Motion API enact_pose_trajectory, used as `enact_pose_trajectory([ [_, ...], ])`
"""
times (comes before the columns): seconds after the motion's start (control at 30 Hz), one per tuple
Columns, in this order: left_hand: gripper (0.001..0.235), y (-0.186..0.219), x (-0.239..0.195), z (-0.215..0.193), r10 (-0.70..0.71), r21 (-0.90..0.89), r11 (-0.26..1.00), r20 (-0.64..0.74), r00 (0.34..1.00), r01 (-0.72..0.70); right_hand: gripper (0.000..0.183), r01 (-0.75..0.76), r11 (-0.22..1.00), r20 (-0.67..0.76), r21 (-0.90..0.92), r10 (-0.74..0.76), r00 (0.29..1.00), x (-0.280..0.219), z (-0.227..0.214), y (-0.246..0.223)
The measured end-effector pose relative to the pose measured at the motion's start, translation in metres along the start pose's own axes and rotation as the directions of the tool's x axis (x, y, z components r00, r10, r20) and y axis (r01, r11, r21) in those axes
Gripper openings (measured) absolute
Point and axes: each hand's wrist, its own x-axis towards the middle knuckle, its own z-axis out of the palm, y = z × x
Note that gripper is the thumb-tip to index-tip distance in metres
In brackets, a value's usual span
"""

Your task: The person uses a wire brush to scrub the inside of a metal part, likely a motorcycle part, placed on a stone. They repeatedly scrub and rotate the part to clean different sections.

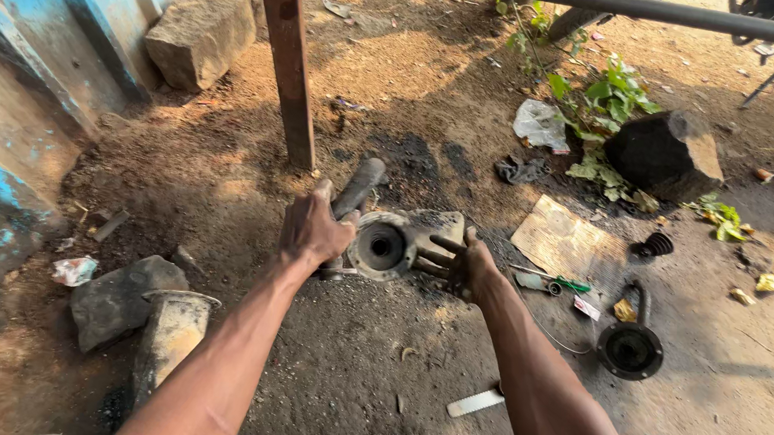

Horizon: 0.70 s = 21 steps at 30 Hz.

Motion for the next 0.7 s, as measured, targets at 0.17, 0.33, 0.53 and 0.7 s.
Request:
enact_pose_trajectory([
  [0.17,0.046,-0.002,0.019,0.033,-0.228,0.137,0.959,-0.154,0.961,0.25,0.098,0.083,0.991,0.214,0.105,-0.104,0.971,-0.019,-0.039,-0.008],
  [0.33,0.058,-0.011,0.031,0.047,-0.471,0.047,0.878,-0.085,0.878,0.476,0.068,0.045,0.869,-0.162,-0.492,-0.143,0.976,0.003,-0.104,-0.002],
  [0.53,0.053,0.025,0.022,0.077,-0.355,0.219,0.919,0.099,0.93,0.328,0.053,-0.211,0.421,-0.301,-0.882,-0.162,0.94,0.003,-0.212,0.037],
  [0.7,0.012,0.021,0.048,0.121,-0.291,0.292,0.927,0.156,0.944,0.237,0.054,-0.388,0.067,-0.39,-0.919,-0.288,0.875,0.001,-0.28,0.015],
])
